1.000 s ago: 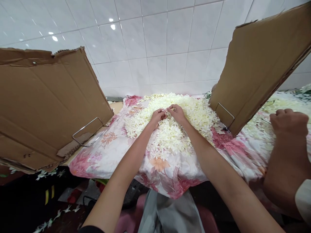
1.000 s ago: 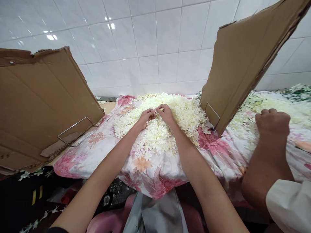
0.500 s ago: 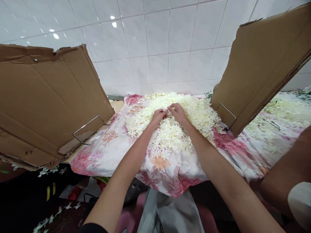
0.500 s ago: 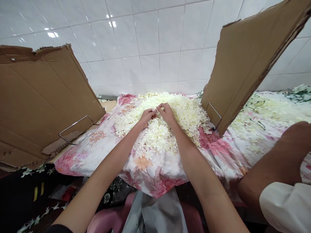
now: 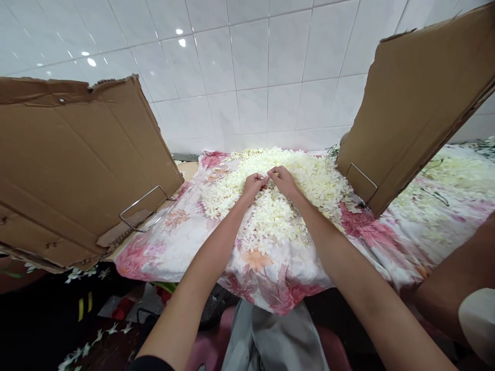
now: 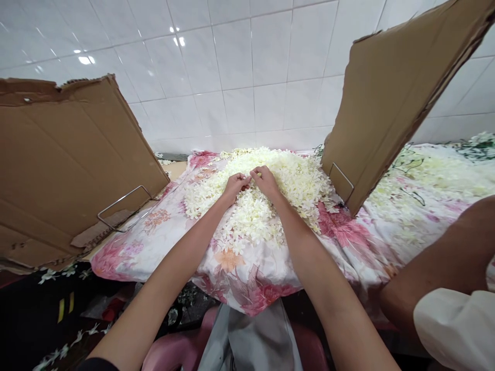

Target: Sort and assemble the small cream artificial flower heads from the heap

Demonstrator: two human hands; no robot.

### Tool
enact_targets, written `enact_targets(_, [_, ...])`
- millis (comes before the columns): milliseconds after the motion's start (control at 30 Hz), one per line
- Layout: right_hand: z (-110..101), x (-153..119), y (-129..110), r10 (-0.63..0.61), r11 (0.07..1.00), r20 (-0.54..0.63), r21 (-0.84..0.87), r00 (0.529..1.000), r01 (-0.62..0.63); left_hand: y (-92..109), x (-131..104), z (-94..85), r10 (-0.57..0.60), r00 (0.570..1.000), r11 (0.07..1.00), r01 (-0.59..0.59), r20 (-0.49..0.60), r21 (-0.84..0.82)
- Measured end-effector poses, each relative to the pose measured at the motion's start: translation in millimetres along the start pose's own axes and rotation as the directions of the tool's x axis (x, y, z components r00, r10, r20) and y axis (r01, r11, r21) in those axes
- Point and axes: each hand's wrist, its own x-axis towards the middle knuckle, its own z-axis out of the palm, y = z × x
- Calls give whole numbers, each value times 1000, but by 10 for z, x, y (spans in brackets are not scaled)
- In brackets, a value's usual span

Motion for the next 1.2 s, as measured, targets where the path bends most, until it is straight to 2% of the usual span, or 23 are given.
enact_targets(167, [-11,-25,-84,6,998,-11,64,1000,-5,-12,-19,13,59,998,998,-58,-10,26])
enact_targets(300, [-22,-42,-152,68,984,60,162,996,-77,-35,-11,31,78,996,996,-76,-47,39])
enact_targets(533, [-47,0,-134,154,933,74,316,985,-170,-9,-12,29,63,998,998,-63,12,-1])
enact_targets(833, [-22,36,-76,233,882,-13,424,972,-206,-12,20,46,-46,996,997,41,-74,-64])
enact_targets(1033, [-50,34,-87,273,845,-72,495,959,-203,-47,35,22,-38,999,998,36,-39,-57])
enact_targets(1200, [-74,30,-100,327,830,-61,496,943,-256,-12,-20,19,51,997,998,-53,-51,-34])
